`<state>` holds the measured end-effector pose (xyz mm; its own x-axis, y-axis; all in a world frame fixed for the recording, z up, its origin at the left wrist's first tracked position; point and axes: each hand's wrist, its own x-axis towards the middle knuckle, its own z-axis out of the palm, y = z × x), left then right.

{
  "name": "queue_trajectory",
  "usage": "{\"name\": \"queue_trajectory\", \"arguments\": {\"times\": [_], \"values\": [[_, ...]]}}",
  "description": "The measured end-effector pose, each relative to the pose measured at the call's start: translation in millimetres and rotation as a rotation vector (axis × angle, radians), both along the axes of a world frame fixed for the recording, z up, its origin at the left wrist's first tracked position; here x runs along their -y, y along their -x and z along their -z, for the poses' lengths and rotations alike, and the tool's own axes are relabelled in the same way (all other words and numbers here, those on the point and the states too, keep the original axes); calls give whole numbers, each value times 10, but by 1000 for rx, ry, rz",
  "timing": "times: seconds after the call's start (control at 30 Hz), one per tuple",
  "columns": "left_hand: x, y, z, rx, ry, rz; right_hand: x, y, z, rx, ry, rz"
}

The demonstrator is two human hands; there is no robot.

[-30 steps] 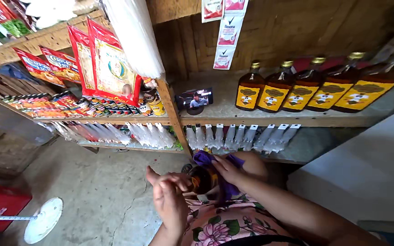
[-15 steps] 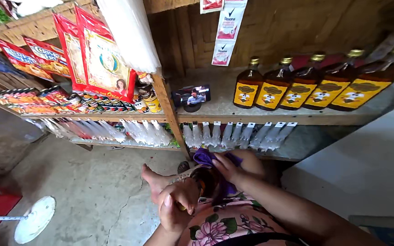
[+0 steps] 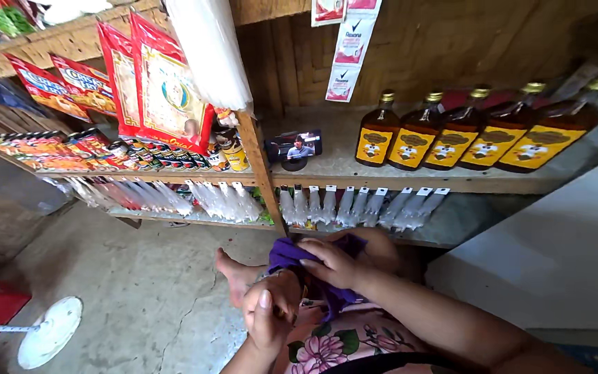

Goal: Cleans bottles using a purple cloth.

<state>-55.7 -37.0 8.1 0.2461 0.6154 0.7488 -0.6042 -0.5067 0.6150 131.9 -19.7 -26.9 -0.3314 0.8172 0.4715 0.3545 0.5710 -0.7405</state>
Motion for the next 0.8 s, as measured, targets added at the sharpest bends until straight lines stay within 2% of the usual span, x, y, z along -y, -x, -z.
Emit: {"name": "queue_trajectory", "arguments": {"times": [0.1,0.2,0.4,0.53,0.6,0.7,0.8], "values": [[18,-20,5,13,4,0,-85,-177,141,6,274,51],[52,-38,34,-12,-16,7,-178,-354,397,72,424,120],[74,-77,-18,-18,-23,-35,-161,-355,429,76,413,190],[20,-101,1,-16,-39,-321,-148,-355,464,68,404,228],[9,-109,-36,44,79,-371,-150,-357,498,52,362,227],[57,-121,-115,133,255,-251,-128,-358,529,41,304,221],[106,-139,-132,135,133,-55,-93,-363,501,8,286,233]]}}
